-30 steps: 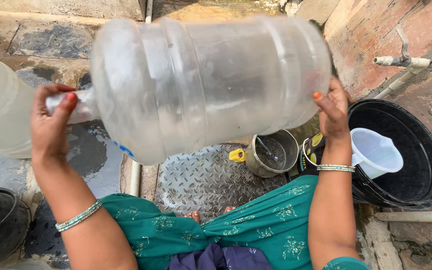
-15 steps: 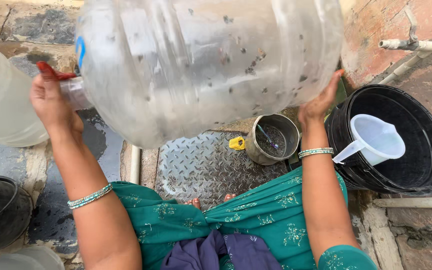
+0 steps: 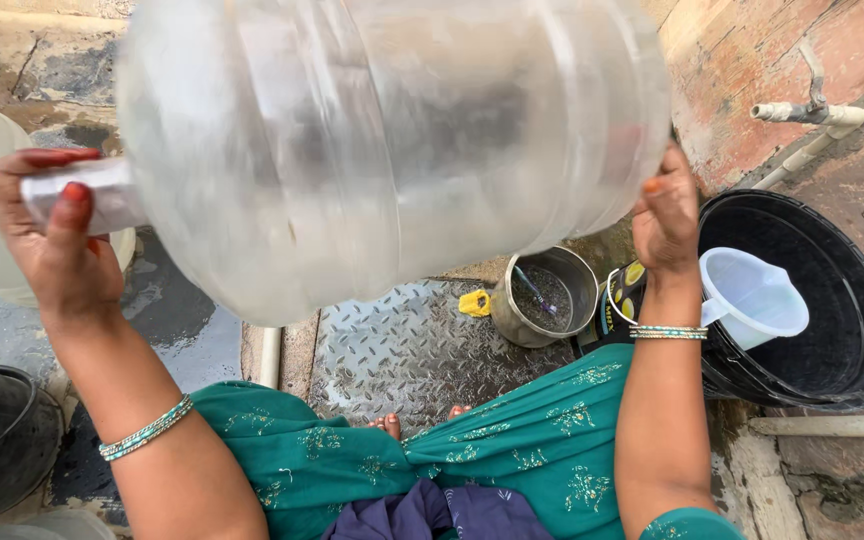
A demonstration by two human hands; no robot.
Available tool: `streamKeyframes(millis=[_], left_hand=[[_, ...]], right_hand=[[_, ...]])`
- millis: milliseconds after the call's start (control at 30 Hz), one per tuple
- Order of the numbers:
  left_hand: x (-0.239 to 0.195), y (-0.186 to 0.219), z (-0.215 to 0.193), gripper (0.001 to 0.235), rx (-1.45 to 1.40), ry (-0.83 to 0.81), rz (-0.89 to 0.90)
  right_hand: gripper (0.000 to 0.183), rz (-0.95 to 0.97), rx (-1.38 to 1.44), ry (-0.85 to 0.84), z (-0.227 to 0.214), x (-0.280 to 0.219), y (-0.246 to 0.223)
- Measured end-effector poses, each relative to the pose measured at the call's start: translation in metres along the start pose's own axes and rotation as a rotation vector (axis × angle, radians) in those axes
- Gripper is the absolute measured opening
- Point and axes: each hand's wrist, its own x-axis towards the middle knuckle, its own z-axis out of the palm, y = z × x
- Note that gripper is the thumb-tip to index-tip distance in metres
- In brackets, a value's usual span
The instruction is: The person scrubs the exterior of a large transparent plastic water container with a yellow sponge. They then shake the container to dislodge debris, rinse it with water from a jug, and inspect the interior.
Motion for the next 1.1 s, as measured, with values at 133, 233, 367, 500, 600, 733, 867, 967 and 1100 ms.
streamKeyframes(millis=[133, 233, 367, 500, 600, 733, 867, 967, 1100], left_hand=[[-0.002, -0.017, -0.011, 0.027, -0.222, 0.047, 0.14], [0.001, -0.043, -0.014, 0.019, -0.281, 0.095, 0.124], [0.008, -0.077, -0.001, 0.019, -0.416, 0.175, -0.008], [0.001, -0.107, 0.012, 0.032, -0.103, 0.272, -0.58], [-0.011, -0.117, 0.009, 0.057, 0.306, 0.159, -1.177], [-0.016, -0.113, 0.013, 0.059, 0.65, -0.008, -1.324], [-0.004, -0.073, 0.023, 0.042, 0.53, 0.036, -0.994], [0.007, -0.023, 0.02, 0.03, -0.076, -0.035, -0.253], [0.008, -0.006, 0.025, 0.035, -0.225, -0.046, 0.09]], right_hand=[[0.079, -0.143, 0.401, 0.097, 0.022, -0.006, -0.022], [0.079, -0.145, 0.227, 0.107, 0.034, -0.005, -0.006], [0.08, -0.108, 0.2, 0.217, 0.014, -0.001, 0.033], [0.081, 0.014, 0.125, 0.337, -0.021, 0.003, 0.07], [0.082, 0.438, -0.324, 0.248, -0.034, -0.007, 0.084], [0.093, 0.877, -1.197, 0.077, -0.027, -0.005, 0.072], [0.075, 0.494, -0.728, 0.235, -0.008, 0.0, 0.037], [0.085, -0.156, -0.213, 0.18, -0.006, 0.007, 0.001], [0.093, -0.202, 0.28, 0.1, -0.008, -0.002, -0.021]])
